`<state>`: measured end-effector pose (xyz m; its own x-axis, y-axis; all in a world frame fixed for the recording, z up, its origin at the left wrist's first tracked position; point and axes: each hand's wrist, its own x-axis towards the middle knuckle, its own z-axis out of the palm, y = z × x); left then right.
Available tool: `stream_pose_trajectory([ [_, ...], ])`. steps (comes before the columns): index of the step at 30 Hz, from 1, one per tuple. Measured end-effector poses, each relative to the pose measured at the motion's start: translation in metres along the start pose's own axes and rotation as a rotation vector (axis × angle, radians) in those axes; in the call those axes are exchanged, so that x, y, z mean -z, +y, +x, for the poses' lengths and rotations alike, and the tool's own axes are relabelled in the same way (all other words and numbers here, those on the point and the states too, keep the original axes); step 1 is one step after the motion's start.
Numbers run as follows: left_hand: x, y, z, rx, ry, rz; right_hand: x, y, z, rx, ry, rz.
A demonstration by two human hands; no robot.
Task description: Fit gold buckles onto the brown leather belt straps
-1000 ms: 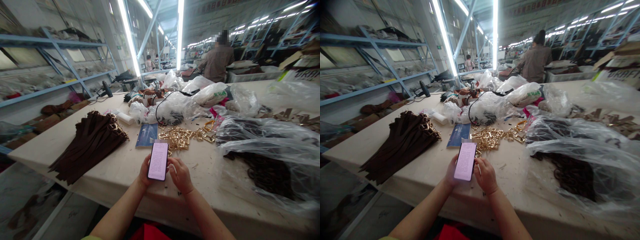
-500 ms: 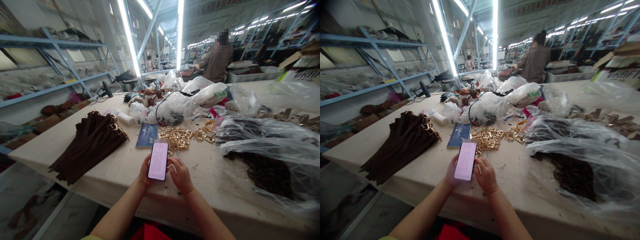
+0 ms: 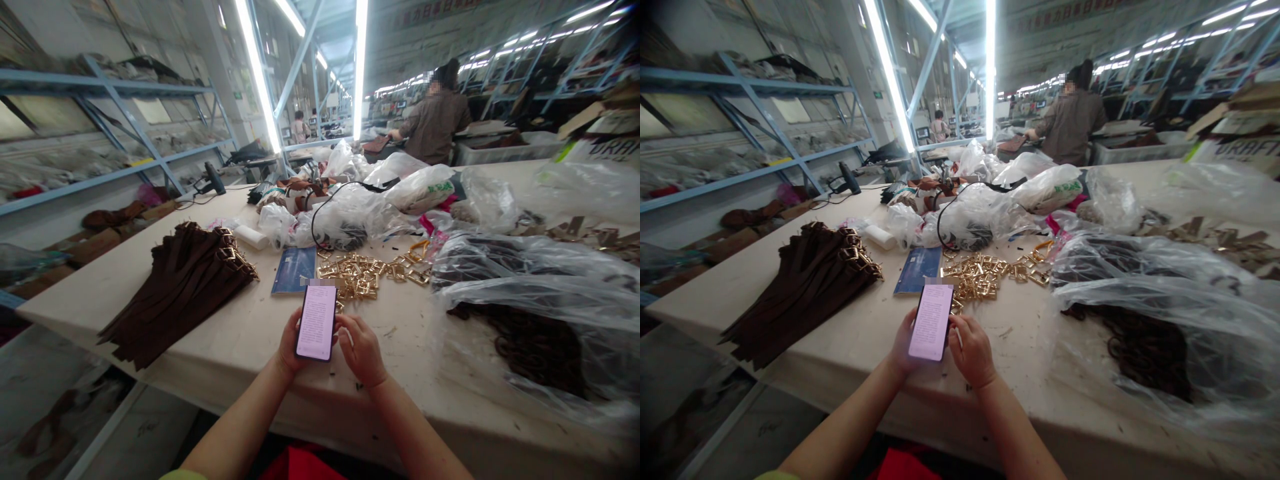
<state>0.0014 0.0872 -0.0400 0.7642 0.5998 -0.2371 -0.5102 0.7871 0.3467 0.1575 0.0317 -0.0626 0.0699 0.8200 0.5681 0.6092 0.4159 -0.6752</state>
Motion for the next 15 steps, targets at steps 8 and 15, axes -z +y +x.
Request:
stream_pose_trajectory([
  [8,0.0005,-0.0003,-0.0008,0.002,0.011,-0.003,-0.0004,0.0009,-0.0002,-0.004,0.001,-0.003],
  [15,0.0009,-0.0005,-0.0008,-0.007,0.013,0.004,0.0009,-0.0007,0.0006,-0.01,0.005,0.002],
])
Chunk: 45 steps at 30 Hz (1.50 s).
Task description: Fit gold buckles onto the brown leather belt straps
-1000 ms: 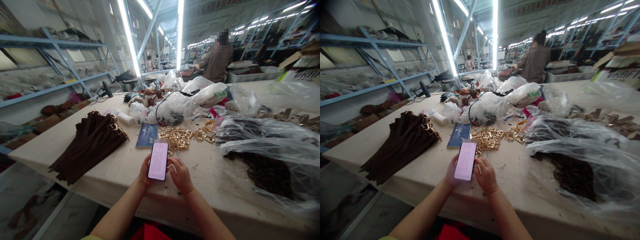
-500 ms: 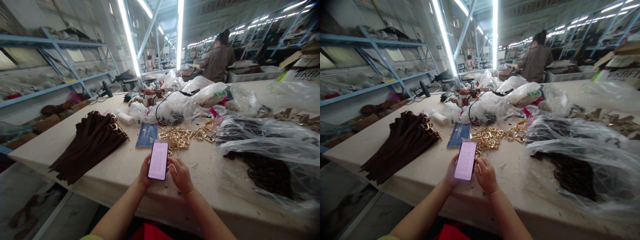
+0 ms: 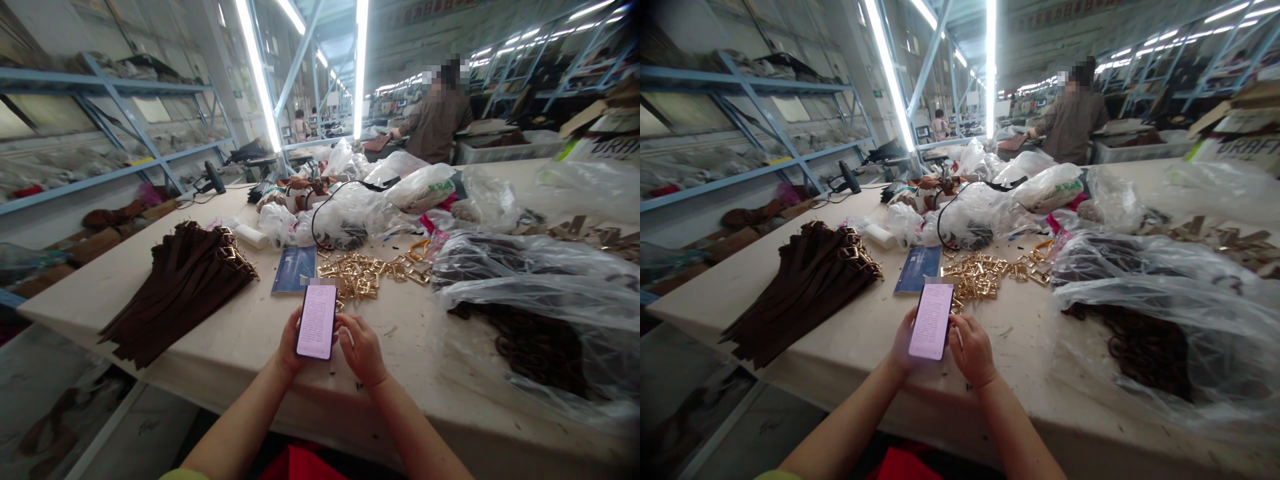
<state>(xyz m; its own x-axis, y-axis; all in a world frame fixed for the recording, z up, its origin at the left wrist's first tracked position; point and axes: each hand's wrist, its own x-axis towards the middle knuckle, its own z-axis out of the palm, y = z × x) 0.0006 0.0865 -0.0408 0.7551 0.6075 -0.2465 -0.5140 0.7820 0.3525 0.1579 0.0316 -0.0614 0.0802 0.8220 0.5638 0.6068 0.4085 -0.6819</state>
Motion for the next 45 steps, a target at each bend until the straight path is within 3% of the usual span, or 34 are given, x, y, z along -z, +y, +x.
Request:
stream_pose_trajectory([
  [38,0.0,-0.001,0.0,-0.01,-0.017,0.006,0.0,0.0,0.001,-0.025,0.001,0.0],
  [45,-0.004,-0.001,-0.001,-0.004,-0.019,0.013,-0.006,0.008,0.0,-0.157,0.023,0.073],
])
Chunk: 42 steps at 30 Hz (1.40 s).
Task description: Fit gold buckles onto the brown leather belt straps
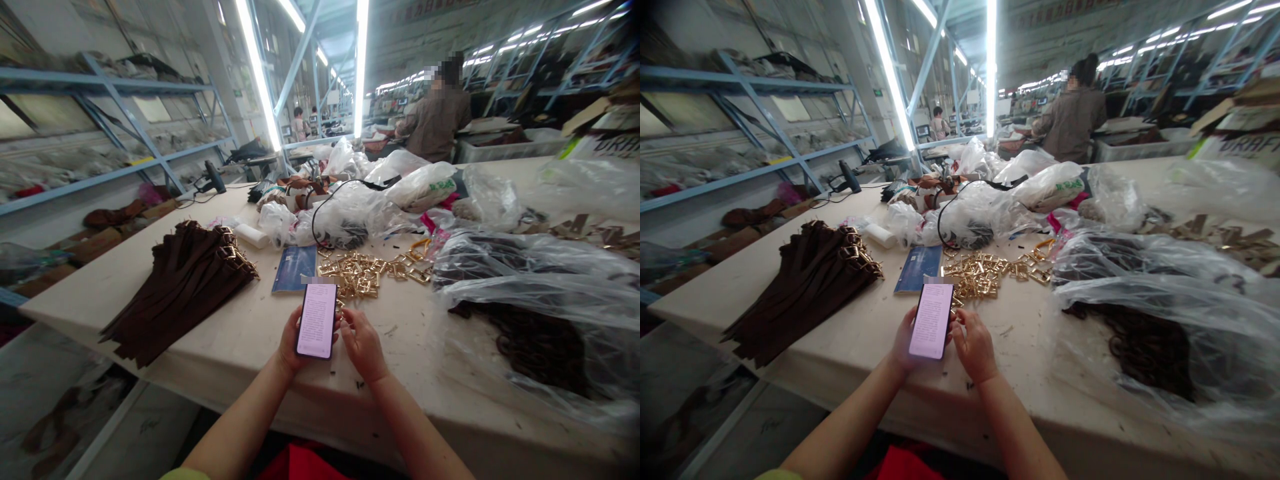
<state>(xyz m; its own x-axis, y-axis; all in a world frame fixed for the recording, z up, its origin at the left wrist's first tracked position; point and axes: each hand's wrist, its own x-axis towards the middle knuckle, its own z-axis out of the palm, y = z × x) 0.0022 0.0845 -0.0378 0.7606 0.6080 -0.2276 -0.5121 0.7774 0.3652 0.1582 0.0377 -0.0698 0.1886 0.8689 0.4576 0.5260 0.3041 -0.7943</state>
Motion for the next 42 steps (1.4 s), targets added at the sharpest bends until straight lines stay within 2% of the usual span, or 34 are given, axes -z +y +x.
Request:
stream_pose_trajectory([
  [4,0.0019,-0.0003,0.0,-0.014,0.003,0.003,-0.0006,0.0007,0.0,-0.087,-0.069,0.045],
  [15,0.0036,0.0004,0.0006,-0.024,0.045,-0.015,0.0,-0.0006,0.0002,-0.118,-0.133,0.09],
  [42,0.004,0.0008,0.0015,-0.024,0.059,0.021,0.0011,-0.0032,0.0007,-0.187,-0.168,0.081],
])
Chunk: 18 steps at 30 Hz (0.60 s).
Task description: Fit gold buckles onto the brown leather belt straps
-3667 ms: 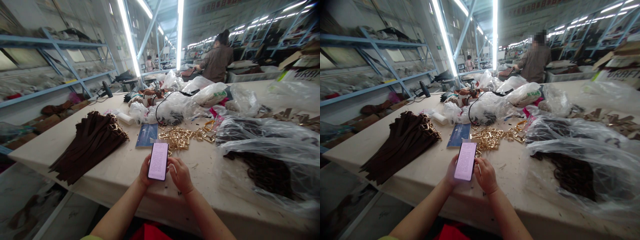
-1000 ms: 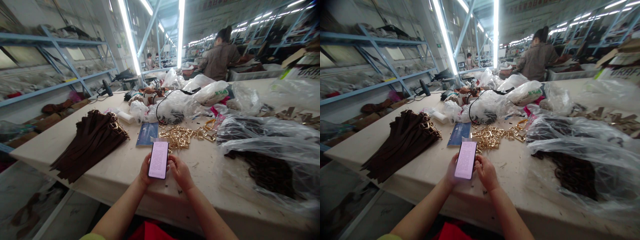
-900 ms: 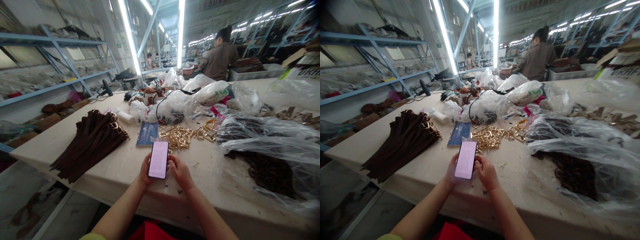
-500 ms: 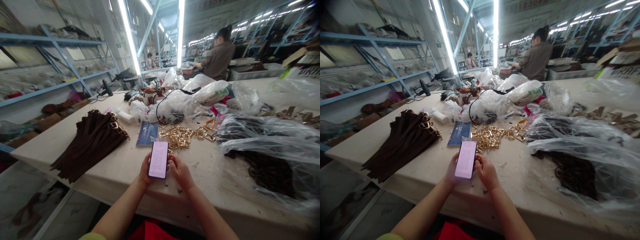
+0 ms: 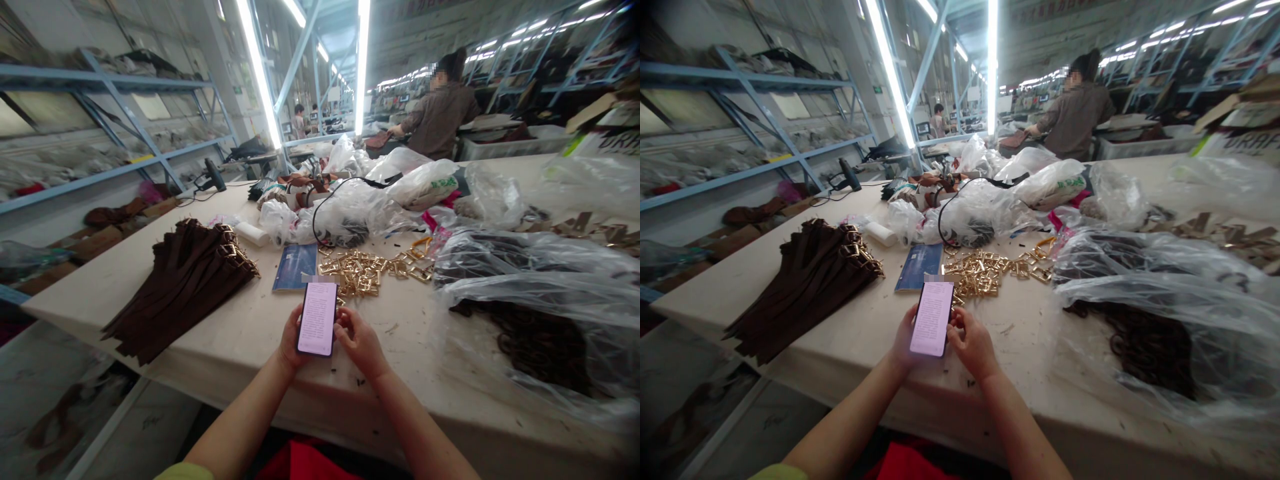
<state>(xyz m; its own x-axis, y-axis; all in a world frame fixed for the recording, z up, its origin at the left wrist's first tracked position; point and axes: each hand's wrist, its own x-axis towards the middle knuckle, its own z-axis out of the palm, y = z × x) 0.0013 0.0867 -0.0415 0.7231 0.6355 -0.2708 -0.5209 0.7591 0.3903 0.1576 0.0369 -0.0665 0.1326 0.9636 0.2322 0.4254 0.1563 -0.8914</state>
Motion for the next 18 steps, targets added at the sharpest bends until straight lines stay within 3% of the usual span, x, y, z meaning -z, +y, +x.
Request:
stream_pose_trajectory([
  [18,-0.0018,0.0003,0.0002,0.01,-0.052,0.027,-0.0004,0.0004,0.0007,0.001,-0.03,-0.091],
])
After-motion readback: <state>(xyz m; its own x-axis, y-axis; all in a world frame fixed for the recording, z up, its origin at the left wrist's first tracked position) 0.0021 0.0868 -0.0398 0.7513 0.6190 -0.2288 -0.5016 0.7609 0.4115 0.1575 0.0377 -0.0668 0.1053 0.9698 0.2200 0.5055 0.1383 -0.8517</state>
